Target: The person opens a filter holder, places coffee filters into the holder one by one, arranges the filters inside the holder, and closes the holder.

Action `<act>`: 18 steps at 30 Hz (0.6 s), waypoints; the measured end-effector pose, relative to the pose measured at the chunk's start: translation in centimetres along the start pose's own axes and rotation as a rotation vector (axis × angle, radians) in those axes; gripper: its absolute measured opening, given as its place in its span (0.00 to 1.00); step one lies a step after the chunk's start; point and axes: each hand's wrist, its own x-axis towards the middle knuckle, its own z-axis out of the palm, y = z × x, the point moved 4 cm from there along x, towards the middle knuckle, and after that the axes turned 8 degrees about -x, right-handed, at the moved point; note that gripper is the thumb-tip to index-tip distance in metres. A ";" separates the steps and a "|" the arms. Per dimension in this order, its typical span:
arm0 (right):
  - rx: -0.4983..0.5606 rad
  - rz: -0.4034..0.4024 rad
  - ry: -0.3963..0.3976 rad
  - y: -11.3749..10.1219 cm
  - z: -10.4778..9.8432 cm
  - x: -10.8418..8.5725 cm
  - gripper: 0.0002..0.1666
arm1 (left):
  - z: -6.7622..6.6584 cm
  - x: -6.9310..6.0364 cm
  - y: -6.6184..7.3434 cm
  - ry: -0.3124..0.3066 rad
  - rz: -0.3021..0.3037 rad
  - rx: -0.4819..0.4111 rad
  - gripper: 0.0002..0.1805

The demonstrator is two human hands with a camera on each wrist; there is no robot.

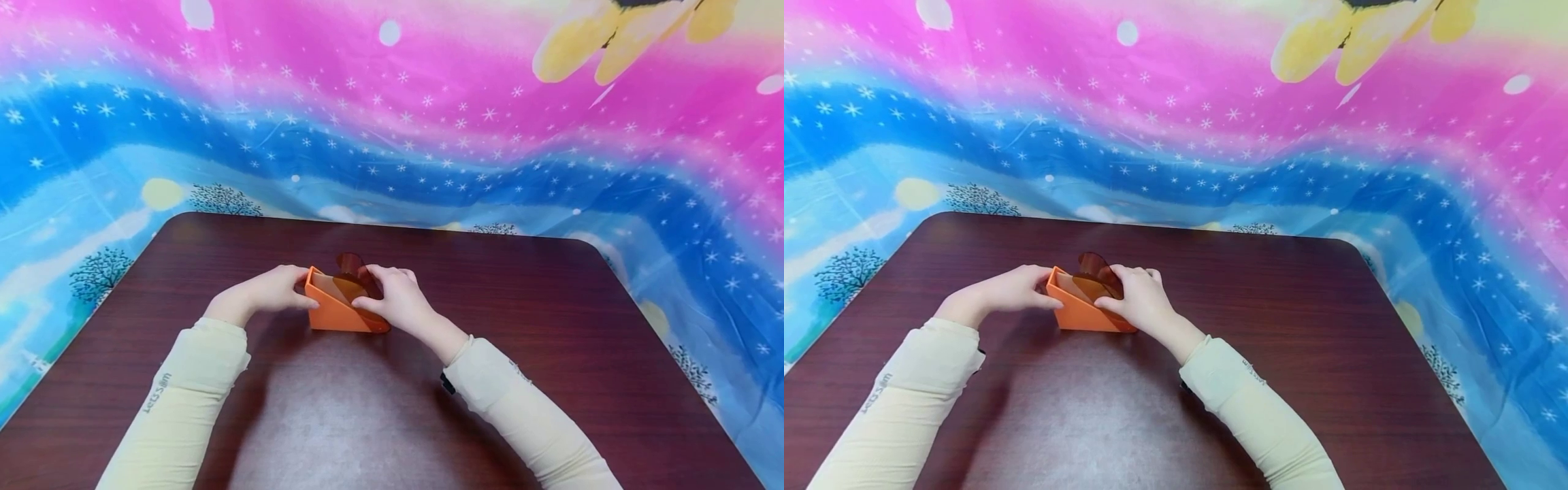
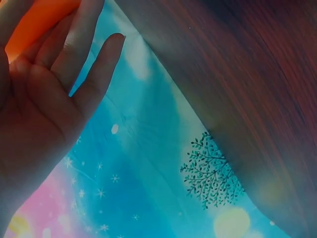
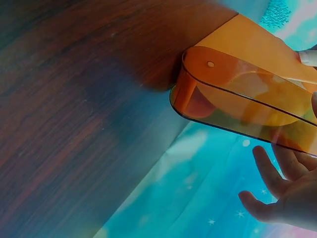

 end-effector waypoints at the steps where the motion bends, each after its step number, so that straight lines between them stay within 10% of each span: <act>1: -0.003 -0.001 0.000 0.0 0.0 0.0 0.30 | 0.1 0.0 0.0 -0.002 0.000 0.002 0.23; 18: -0.114 -0.004 -0.009 -0.4 0.5 0.0 0.36 | 0.5 0.2 -0.1 -0.026 0.000 -0.002 0.21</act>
